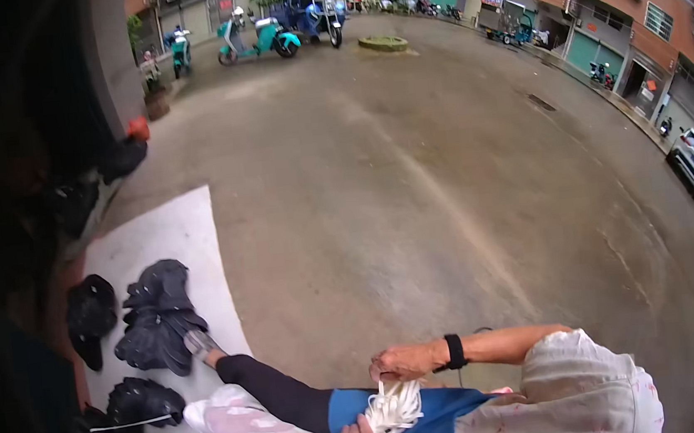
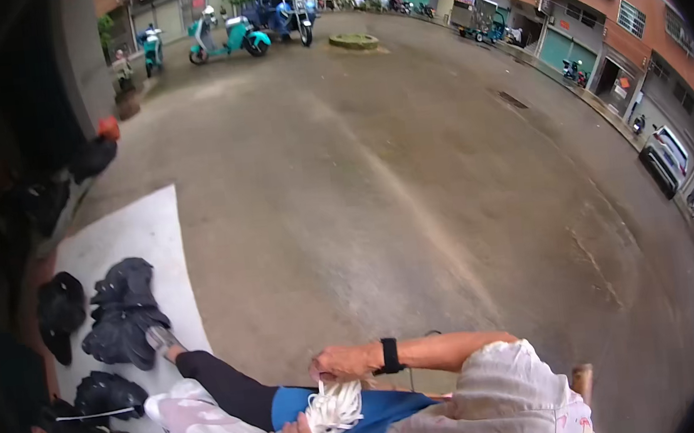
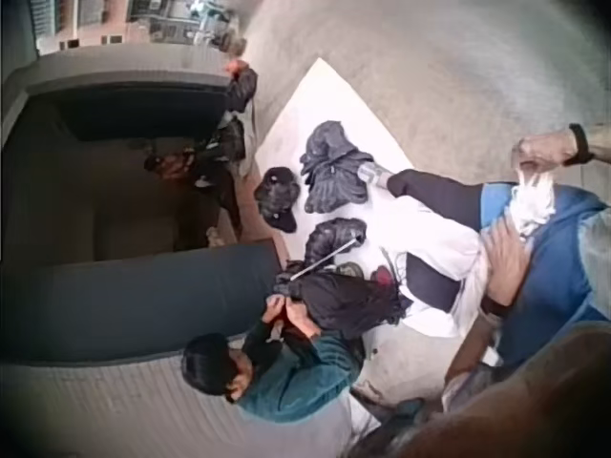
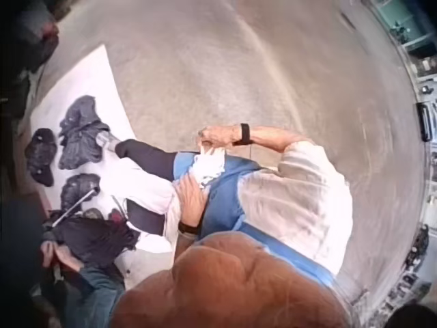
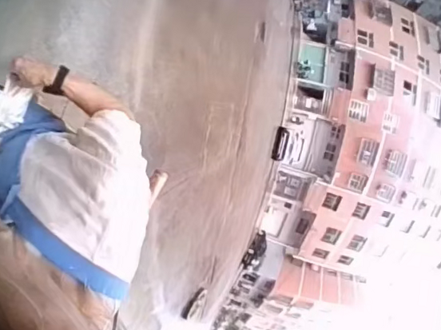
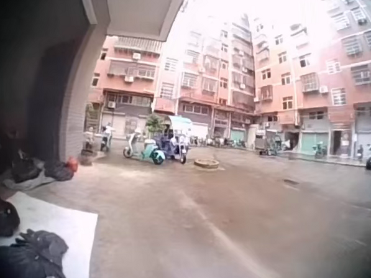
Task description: The person is lacing white and pink athletic shoes while sitting on the floor outside.
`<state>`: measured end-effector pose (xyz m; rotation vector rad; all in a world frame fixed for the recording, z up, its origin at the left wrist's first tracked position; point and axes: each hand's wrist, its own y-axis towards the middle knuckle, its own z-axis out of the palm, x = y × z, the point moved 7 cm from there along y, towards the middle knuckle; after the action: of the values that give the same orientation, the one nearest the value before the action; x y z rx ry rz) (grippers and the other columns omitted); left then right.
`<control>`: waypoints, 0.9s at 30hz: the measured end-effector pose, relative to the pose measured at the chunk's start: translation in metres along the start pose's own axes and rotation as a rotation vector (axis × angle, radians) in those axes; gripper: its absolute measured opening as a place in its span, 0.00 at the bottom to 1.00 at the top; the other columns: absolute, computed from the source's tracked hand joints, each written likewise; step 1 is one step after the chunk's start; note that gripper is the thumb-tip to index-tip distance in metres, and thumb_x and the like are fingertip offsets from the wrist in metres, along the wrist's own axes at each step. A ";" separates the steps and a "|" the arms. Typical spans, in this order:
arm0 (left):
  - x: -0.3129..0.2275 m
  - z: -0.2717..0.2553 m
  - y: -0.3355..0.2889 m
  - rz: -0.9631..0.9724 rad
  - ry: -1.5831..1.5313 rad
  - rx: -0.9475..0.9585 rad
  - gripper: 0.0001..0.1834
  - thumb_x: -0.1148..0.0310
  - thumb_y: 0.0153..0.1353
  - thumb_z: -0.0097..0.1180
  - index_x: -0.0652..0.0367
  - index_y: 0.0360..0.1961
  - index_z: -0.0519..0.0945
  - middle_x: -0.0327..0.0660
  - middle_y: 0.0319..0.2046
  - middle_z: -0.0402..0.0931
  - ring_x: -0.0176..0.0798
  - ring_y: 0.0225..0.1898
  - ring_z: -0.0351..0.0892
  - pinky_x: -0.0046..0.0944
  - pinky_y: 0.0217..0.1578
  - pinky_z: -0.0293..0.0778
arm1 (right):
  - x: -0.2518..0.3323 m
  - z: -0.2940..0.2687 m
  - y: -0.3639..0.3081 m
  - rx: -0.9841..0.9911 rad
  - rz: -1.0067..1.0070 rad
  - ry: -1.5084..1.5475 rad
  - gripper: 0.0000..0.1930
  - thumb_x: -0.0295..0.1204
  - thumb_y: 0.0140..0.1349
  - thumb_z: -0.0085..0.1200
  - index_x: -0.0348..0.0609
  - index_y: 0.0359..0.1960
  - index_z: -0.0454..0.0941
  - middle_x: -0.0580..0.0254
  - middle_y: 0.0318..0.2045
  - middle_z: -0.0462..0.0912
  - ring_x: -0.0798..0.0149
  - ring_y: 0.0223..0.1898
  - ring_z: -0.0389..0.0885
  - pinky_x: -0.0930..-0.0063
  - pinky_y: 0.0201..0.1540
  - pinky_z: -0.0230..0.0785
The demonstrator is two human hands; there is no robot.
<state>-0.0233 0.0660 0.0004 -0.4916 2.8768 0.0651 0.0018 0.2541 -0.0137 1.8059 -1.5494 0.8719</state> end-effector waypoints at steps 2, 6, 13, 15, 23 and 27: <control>0.012 0.013 0.010 -0.006 -0.150 0.053 0.44 0.52 0.41 0.69 0.66 0.56 0.66 0.55 0.38 0.70 0.55 0.44 0.71 0.59 0.48 0.65 | 0.005 -0.012 0.013 -0.043 0.202 0.158 0.04 0.23 0.59 0.44 0.35 0.32 0.70 0.44 0.27 0.74 0.46 0.31 0.73 0.60 0.38 0.68; -0.001 0.007 0.000 -0.123 -0.174 0.200 0.32 0.55 0.65 0.51 0.70 0.62 0.66 0.57 0.56 0.69 0.55 0.57 0.69 0.52 0.58 0.64 | 0.000 -0.018 0.000 -0.137 0.270 0.312 0.09 0.28 0.60 0.44 0.36 0.36 0.73 0.46 0.30 0.78 0.54 0.30 0.76 0.61 0.36 0.69; -0.008 0.022 -0.019 0.022 0.127 -0.168 0.28 0.57 0.64 0.52 0.68 0.58 0.72 0.51 0.50 0.75 0.52 0.53 0.73 0.49 0.56 0.69 | -0.043 -0.066 -0.012 -0.351 0.458 0.185 0.12 0.32 0.60 0.47 0.36 0.38 0.77 0.53 0.22 0.78 0.61 0.27 0.79 0.63 0.32 0.72; -0.003 0.025 -0.012 -0.012 0.097 -0.105 0.28 0.57 0.64 0.52 0.67 0.58 0.73 0.51 0.51 0.75 0.52 0.53 0.73 0.48 0.55 0.69 | -0.075 -0.084 -0.020 -0.538 0.596 0.485 0.12 0.32 0.62 0.46 0.34 0.36 0.77 0.56 0.21 0.78 0.65 0.23 0.77 0.65 0.29 0.72; -0.003 -0.032 0.009 -0.100 -0.190 0.100 0.22 0.61 0.51 0.63 0.61 0.42 0.69 0.47 0.31 0.74 0.49 0.36 0.76 0.45 0.37 0.73 | -0.163 -0.332 -0.106 -1.239 0.554 -0.199 0.16 0.27 0.64 0.44 0.39 0.16 0.68 0.67 0.13 0.64 0.69 0.16 0.59 0.65 0.18 0.54; -0.007 -0.028 -0.002 -0.119 -0.161 0.112 0.20 0.58 0.54 0.61 0.61 0.38 0.68 0.48 0.28 0.75 0.48 0.32 0.79 0.46 0.31 0.75 | -0.204 -0.431 -0.222 -1.573 0.808 -0.593 0.18 0.37 0.62 0.44 0.37 0.24 0.80 0.52 0.24 0.82 0.58 0.26 0.78 0.54 0.30 0.68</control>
<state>-0.0220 0.0645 0.0289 -0.6046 2.6709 -0.0724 0.1585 0.7468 0.0798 0.2129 -2.2590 -0.6886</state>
